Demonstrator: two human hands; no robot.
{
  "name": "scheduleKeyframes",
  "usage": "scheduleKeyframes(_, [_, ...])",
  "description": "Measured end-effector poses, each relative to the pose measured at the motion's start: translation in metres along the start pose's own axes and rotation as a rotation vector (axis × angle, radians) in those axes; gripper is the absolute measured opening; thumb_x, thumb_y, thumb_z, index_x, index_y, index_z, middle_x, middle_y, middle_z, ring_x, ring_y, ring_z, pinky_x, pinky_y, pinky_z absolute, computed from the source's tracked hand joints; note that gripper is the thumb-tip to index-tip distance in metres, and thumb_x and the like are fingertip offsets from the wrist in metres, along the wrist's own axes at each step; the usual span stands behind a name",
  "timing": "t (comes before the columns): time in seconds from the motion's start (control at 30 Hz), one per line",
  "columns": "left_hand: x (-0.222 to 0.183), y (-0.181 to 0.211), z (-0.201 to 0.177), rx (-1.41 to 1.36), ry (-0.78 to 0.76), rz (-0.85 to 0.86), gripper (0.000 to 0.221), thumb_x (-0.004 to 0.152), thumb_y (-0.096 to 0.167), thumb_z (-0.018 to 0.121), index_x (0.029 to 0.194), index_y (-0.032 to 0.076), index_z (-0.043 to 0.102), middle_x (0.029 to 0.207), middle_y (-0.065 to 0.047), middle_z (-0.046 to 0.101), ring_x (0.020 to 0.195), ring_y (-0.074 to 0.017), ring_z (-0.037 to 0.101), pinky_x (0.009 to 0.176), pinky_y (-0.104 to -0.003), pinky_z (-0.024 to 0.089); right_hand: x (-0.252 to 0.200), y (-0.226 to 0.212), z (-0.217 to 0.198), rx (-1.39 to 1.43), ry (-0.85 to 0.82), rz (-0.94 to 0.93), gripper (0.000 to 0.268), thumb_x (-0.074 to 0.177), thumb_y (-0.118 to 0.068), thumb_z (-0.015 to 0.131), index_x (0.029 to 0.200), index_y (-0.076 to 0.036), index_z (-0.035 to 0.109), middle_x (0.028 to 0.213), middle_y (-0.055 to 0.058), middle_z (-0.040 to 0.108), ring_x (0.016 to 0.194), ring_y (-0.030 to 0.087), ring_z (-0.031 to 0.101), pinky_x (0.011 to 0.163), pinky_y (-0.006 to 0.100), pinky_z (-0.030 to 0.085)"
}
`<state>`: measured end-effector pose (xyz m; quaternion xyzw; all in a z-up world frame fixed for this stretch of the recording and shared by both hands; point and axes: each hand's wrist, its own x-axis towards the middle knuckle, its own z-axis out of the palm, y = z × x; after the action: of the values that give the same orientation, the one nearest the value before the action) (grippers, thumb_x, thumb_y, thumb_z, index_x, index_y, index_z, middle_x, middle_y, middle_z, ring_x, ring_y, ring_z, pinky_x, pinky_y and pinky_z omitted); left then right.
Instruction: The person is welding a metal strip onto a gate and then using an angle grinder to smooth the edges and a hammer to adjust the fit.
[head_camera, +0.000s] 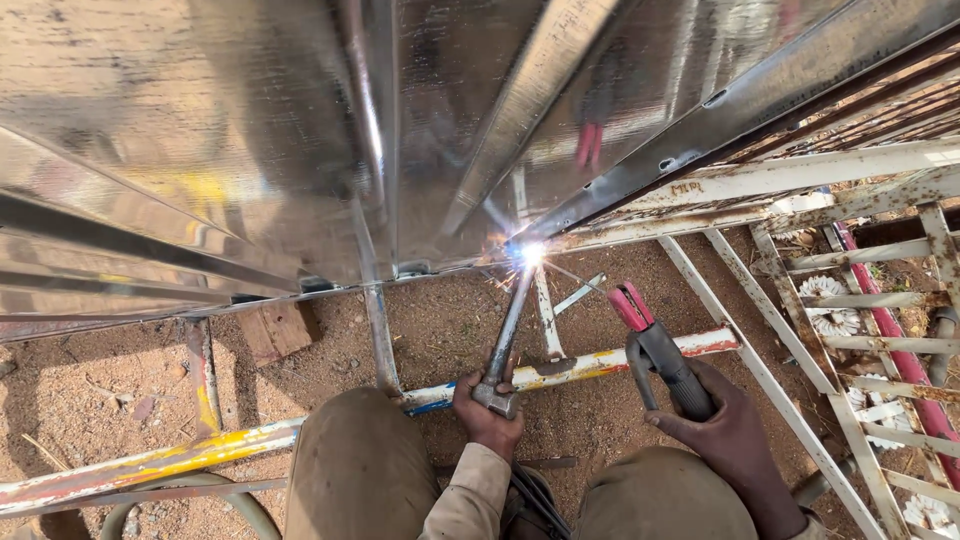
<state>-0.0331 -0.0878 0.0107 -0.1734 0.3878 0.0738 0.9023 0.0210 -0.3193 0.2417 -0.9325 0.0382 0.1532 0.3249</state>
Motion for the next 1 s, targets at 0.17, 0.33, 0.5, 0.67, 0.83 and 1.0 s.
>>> scheduleKeyframes(0.17, [0.007, -0.002, -0.01, 0.011, 0.007, 0.067, 0.018, 0.084, 0.018, 0.06, 0.098, 0.007, 0.057, 0.126, -0.013, 0.072, 0.112, -0.0347, 0.071, 0.048, -0.024, 0.054, -0.004, -0.002, -0.003, 0.022, 0.04, 0.007, 0.074, 0.061, -0.021, 0.095, 0.127, -0.003, 0.067, 0.072, 0.003, 0.061, 0.061, 0.01, 0.054, 0.056, 0.03, 0.046])
scheduleKeyframes(0.33, [0.004, -0.001, -0.008, 0.014, -0.015, 0.077, 0.016, 0.083, 0.016, 0.061, 0.096, 0.008, 0.055, 0.127, -0.01, 0.073, 0.114, -0.0368, 0.071, 0.048, -0.023, 0.054, -0.004, -0.001, -0.001, 0.033, 0.06, -0.01, 0.072, 0.063, -0.019, 0.092, 0.128, -0.004, 0.067, 0.072, 0.0, 0.061, 0.061, 0.008, 0.054, 0.056, 0.028, 0.046])
scheduleKeyframes(0.5, [-0.003, -0.001, 0.004, 0.025, 0.019, 0.075, 0.021, 0.081, 0.016, 0.059, 0.099, 0.004, 0.058, 0.127, -0.01, 0.074, 0.116, -0.0375, 0.071, 0.048, -0.023, 0.055, -0.005, -0.004, -0.001, 0.046, 0.071, -0.005, 0.071, 0.063, -0.017, 0.091, 0.128, -0.004, 0.067, 0.071, 0.0, 0.059, 0.06, 0.007, 0.052, 0.053, 0.027, 0.044])
scheduleKeyframes(0.67, [0.002, 0.0, -0.004, 0.005, 0.009, 0.066, 0.015, 0.081, 0.015, 0.06, 0.093, 0.008, 0.054, 0.127, -0.012, 0.073, 0.117, -0.041, 0.07, 0.048, -0.023, 0.055, -0.005, -0.005, -0.001, 0.04, 0.034, 0.03, 0.071, 0.062, -0.016, 0.092, 0.128, -0.004, 0.068, 0.068, 0.001, 0.058, 0.057, 0.009, 0.051, 0.052, 0.028, 0.042])
scheduleKeyframes(0.83, [0.002, 0.0, -0.005, 0.008, 0.012, 0.073, 0.015, 0.081, 0.014, 0.06, 0.092, 0.008, 0.053, 0.128, -0.011, 0.073, 0.116, -0.0421, 0.071, 0.047, -0.023, 0.055, -0.005, -0.002, 0.0, 0.011, 0.034, 0.048, 0.072, 0.062, -0.017, 0.093, 0.127, -0.003, 0.068, 0.069, 0.002, 0.059, 0.057, 0.01, 0.052, 0.052, 0.029, 0.043])
scheduleKeyframes(1.0, [-0.005, 0.0, 0.007, 0.02, 0.046, 0.069, 0.021, 0.08, 0.015, 0.06, 0.098, 0.005, 0.055, 0.128, -0.011, 0.073, 0.114, -0.0395, 0.072, 0.047, -0.022, 0.055, -0.003, 0.0, 0.002, 0.088, 0.035, 0.027, 0.067, 0.063, -0.021, 0.092, 0.123, -0.002, 0.068, 0.072, 0.002, 0.063, 0.06, 0.01, 0.058, 0.055, 0.029, 0.049])
